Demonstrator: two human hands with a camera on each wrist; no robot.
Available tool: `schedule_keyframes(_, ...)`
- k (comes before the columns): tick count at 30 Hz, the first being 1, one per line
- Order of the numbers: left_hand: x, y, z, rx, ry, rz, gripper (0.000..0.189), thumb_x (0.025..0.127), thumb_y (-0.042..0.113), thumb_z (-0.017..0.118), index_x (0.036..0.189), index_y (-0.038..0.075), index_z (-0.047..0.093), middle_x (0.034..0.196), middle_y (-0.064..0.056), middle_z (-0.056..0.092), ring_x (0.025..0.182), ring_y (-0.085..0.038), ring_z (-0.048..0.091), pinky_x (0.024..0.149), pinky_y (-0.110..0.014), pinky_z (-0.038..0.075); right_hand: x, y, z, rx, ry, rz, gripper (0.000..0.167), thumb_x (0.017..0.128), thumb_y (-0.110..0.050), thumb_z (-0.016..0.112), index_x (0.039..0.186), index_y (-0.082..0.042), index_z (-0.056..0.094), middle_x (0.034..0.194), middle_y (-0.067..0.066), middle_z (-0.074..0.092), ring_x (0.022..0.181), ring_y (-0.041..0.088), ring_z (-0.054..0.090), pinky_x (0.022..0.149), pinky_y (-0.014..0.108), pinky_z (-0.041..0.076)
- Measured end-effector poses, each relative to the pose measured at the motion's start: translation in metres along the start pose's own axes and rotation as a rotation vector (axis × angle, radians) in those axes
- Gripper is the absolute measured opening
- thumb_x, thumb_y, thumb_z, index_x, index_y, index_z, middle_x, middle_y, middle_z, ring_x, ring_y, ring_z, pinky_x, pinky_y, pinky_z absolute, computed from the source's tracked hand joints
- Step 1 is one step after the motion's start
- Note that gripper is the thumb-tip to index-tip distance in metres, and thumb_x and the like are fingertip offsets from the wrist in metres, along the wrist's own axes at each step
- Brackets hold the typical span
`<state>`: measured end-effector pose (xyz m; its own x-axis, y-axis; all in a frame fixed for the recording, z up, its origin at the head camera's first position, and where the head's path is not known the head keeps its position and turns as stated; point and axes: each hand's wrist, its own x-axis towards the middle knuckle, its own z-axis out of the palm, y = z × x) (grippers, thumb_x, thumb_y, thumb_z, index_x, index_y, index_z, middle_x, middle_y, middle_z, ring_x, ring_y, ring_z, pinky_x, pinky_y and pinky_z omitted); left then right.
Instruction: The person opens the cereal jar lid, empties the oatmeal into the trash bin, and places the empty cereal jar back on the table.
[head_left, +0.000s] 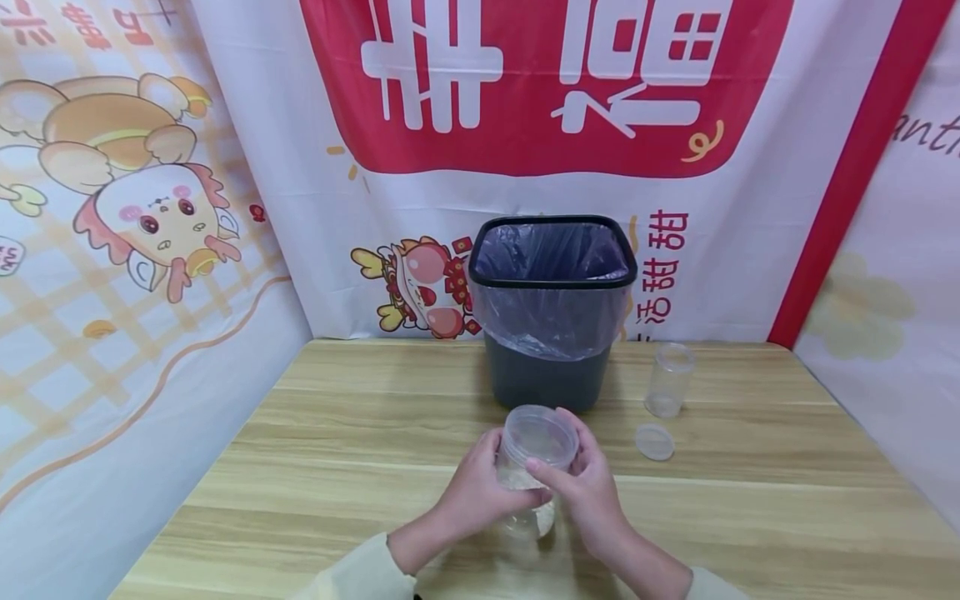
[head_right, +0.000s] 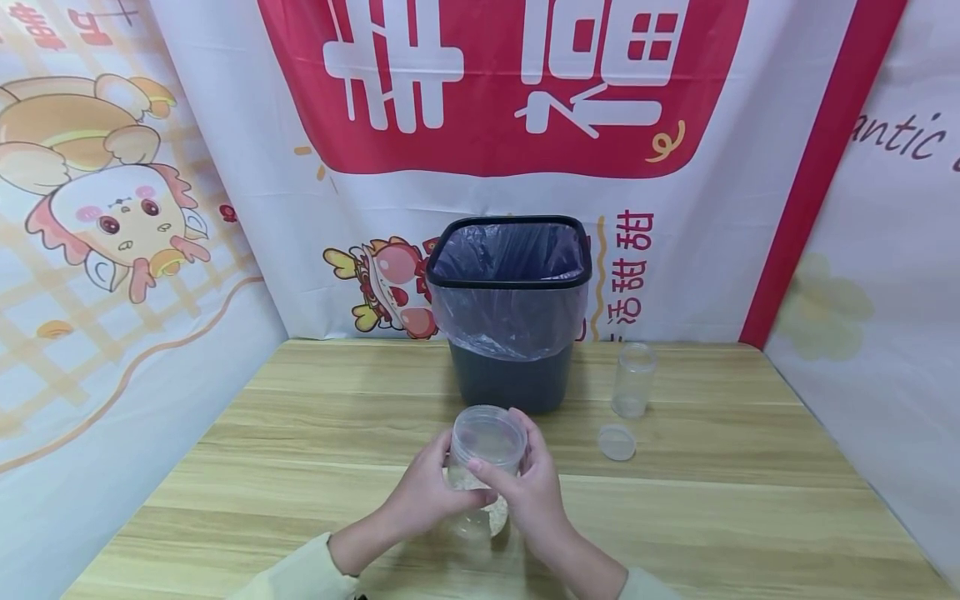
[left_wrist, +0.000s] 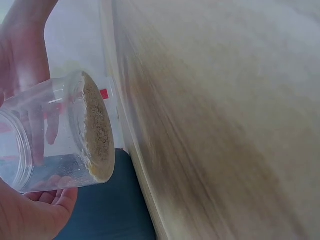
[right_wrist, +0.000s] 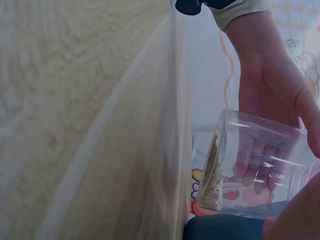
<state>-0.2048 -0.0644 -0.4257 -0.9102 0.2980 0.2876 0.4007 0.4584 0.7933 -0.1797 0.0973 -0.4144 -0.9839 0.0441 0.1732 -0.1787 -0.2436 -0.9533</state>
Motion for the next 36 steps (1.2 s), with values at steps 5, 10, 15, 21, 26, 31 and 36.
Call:
schedule_keyframes(5,0.0,0.0,-0.001,-0.025,-0.012,-0.006,0.084,0.065,0.05,0.085,0.13,0.008,0.051,0.113,0.002,0.06,0.101,-0.016,0.058,0.088,-0.038,0.049,0.002,-0.006,-0.003,-0.013,-0.005,-0.035,0.075,0.079,0.007,0.072,0.144,-0.001,0.034,0.139,0.017,0.049,0.119,0.02,0.053,0.099,0.024,0.042)
schedule_keyframes(10,0.0,-0.002,-0.001,-0.032,-0.017,-0.002,0.083,0.065,0.05,0.085,0.129,0.009,0.052,0.113,0.001,0.06,0.1,-0.015,0.058,0.087,-0.036,0.049,0.005,-0.017,-0.01,-0.046,0.005,-0.073,0.076,0.079,0.007,0.072,0.145,0.0,0.034,0.14,0.018,0.048,0.123,0.021,0.051,0.099,0.022,0.041)
schedule_keyframes(15,0.001,-0.003,-0.001,-0.03,-0.02,-0.005,0.082,0.065,0.05,0.086,0.127,0.008,0.053,0.114,-0.002,0.06,0.102,-0.016,0.058,0.088,-0.036,0.049,0.009,-0.027,-0.016,-0.062,0.035,-0.079,0.078,0.079,0.008,0.071,0.146,-0.001,0.032,0.143,0.014,0.046,0.127,0.028,0.046,0.1,0.023,0.041)
schedule_keyframes(21,0.002,-0.003,-0.001,-0.031,-0.024,-0.027,0.083,0.064,0.048,0.087,0.128,0.009,0.052,0.114,0.0,0.06,0.102,-0.017,0.058,0.088,-0.037,0.049,0.014,-0.036,-0.026,-0.1,0.068,-0.071,0.08,0.079,0.009,0.072,0.147,-0.004,0.032,0.143,0.01,0.046,0.122,0.028,0.048,0.1,0.024,0.041)
schedule_keyframes(26,0.002,-0.003,-0.002,-0.031,-0.025,-0.049,0.087,0.063,0.047,0.088,0.131,0.008,0.051,0.116,-0.002,0.061,0.103,-0.018,0.059,0.089,-0.038,0.049,0.018,-0.037,-0.039,-0.134,0.084,-0.115,0.078,0.077,0.01,0.074,0.144,-0.002,0.036,0.139,0.011,0.047,0.119,0.018,0.051,0.097,0.022,0.043)
schedule_keyframes(31,0.003,-0.004,-0.002,-0.041,-0.026,-0.054,0.089,0.062,0.046,0.089,0.131,0.006,0.051,0.118,-0.005,0.061,0.105,-0.02,0.058,0.09,-0.04,0.048,0.02,-0.041,-0.056,-0.194,0.101,-0.139,0.074,0.078,0.007,0.075,0.142,-0.003,0.04,0.136,0.011,0.048,0.118,0.018,0.049,0.096,0.018,0.042)
schedule_keyframes(36,0.003,-0.007,-0.001,-0.042,-0.023,-0.067,0.091,0.061,0.047,0.089,0.131,0.005,0.05,0.119,-0.007,0.061,0.107,-0.022,0.057,0.091,-0.041,0.047,0.025,-0.045,-0.077,-0.291,0.115,-0.174,0.069,0.08,0.003,0.076,0.139,-0.002,0.041,0.137,0.012,0.048,0.116,0.018,0.047,0.098,0.015,0.038)
